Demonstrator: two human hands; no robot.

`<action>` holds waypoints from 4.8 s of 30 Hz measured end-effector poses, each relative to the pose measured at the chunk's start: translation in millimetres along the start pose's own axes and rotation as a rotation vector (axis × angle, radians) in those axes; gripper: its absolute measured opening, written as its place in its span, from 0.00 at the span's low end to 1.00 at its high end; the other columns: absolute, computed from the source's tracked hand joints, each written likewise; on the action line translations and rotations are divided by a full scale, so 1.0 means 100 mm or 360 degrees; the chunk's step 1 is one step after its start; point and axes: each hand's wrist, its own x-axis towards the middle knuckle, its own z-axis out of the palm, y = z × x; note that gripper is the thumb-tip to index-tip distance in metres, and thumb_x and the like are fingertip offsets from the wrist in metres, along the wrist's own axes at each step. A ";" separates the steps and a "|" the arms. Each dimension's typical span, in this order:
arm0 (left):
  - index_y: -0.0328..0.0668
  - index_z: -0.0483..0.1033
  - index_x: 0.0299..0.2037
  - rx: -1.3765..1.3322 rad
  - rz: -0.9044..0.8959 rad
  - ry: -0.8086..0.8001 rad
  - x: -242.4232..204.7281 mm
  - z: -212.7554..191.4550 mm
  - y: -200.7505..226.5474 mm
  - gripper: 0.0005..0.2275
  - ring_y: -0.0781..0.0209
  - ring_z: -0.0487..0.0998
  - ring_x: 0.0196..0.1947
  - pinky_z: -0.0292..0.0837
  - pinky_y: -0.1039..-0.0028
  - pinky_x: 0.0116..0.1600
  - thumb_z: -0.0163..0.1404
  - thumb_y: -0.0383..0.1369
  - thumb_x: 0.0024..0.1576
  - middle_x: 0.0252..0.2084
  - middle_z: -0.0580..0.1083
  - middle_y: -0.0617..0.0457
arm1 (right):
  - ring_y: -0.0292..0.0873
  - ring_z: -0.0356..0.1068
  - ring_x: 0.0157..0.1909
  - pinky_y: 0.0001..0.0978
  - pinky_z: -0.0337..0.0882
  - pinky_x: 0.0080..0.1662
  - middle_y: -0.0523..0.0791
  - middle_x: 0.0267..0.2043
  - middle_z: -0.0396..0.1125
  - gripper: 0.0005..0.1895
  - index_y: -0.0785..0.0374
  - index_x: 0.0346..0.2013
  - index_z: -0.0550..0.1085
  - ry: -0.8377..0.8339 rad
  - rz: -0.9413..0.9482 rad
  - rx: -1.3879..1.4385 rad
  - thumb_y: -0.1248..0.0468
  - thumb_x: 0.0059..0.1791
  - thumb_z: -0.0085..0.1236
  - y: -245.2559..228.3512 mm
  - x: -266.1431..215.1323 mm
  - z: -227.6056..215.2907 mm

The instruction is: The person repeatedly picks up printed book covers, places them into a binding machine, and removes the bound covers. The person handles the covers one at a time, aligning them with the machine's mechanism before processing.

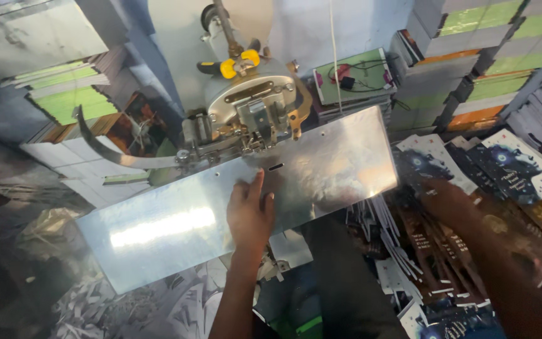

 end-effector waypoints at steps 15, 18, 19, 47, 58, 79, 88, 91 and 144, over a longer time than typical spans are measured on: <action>0.40 0.78 0.54 -0.0230 -0.0243 0.0344 -0.17 -0.37 -0.54 0.15 0.52 0.76 0.44 0.75 0.68 0.43 0.56 0.23 0.56 0.49 0.72 0.43 | 0.53 0.73 0.53 0.43 0.73 0.54 0.52 0.52 0.73 0.17 0.63 0.53 0.76 0.0255 -0.1002 0.0316 0.66 0.49 0.58 -2.31 -0.49 -0.44; 0.37 0.78 0.52 0.0100 -0.0286 0.0593 -0.19 -0.58 -0.63 0.15 0.50 0.75 0.43 0.74 0.69 0.37 0.58 0.25 0.54 0.51 0.71 0.40 | 0.52 0.73 0.55 0.41 0.73 0.56 0.50 0.53 0.72 0.17 0.62 0.54 0.76 0.0246 -0.1288 0.0411 0.65 0.51 0.57 -2.67 -0.48 -0.22; 0.38 0.78 0.53 0.0186 -0.0287 0.0585 -0.21 -0.65 -0.65 0.15 0.50 0.75 0.43 0.74 0.67 0.38 0.58 0.26 0.54 0.51 0.71 0.41 | 0.52 0.72 0.56 0.41 0.73 0.57 0.50 0.54 0.72 0.18 0.62 0.55 0.76 0.0237 -0.1359 0.0419 0.65 0.50 0.57 -2.78 -0.50 -0.14; 0.28 0.71 0.38 0.0164 -0.0269 0.0287 -0.25 -1.21 -0.57 0.13 0.38 0.71 0.39 0.68 0.56 0.46 0.55 0.27 0.45 0.37 0.70 0.39 | 0.62 0.60 0.65 0.54 0.55 0.67 0.59 0.64 0.61 0.33 0.69 0.67 0.64 0.0047 -0.1917 0.0169 0.57 0.50 0.57 -5.15 -0.39 1.10; 0.44 0.74 0.60 0.0077 -0.0548 0.0193 -1.06 -1.23 -1.11 0.22 0.35 0.67 0.66 0.62 0.57 0.68 0.57 0.27 0.53 0.66 0.68 0.35 | 0.56 0.66 0.57 0.52 0.59 0.64 0.52 0.50 0.69 0.27 0.63 0.56 0.72 0.0284 -0.1696 0.0276 0.53 0.47 0.63 -5.23 -0.47 1.28; 0.49 0.63 0.71 0.1372 -0.1333 0.0089 -2.73 -3.47 -1.55 0.40 0.37 0.53 0.75 0.45 0.44 0.74 0.60 0.47 0.46 0.73 0.57 0.35 | 0.57 0.66 0.56 0.50 0.60 0.62 0.51 0.49 0.70 0.26 0.63 0.53 0.73 0.0392 -0.1780 0.0309 0.53 0.46 0.67 -5.21 -0.43 1.32; 0.48 0.64 0.72 0.1519 -0.1341 -0.0073 -3.49 -3.39 -2.02 0.38 0.42 0.55 0.76 0.49 0.41 0.73 0.56 0.50 0.49 0.75 0.60 0.43 | 0.56 0.66 0.57 0.50 0.60 0.63 0.52 0.50 0.70 0.27 0.65 0.55 0.73 0.0391 -0.1812 0.0280 0.53 0.47 0.66 -5.21 -0.45 1.31; 0.50 0.69 0.68 0.1474 -0.1363 0.0103 -3.53 -3.37 -2.04 0.32 0.47 0.63 0.74 0.56 0.40 0.71 0.54 0.47 0.51 0.72 0.67 0.47 | 0.56 0.66 0.57 0.50 0.59 0.63 0.51 0.49 0.70 0.26 0.65 0.54 0.72 0.0384 -0.1817 0.0267 0.53 0.47 0.66 -5.20 -0.45 1.29; 0.42 0.80 0.44 0.0651 -0.1082 0.0245 -2.81 -3.03 -2.04 0.09 0.42 0.73 0.55 0.69 0.59 0.60 0.51 0.28 0.54 0.52 0.76 0.45 | 0.43 0.78 0.36 0.44 0.84 0.35 0.47 0.42 0.72 0.24 0.67 0.63 0.67 -0.2452 0.0007 0.1669 0.65 0.52 0.54 -5.35 -2.90 3.02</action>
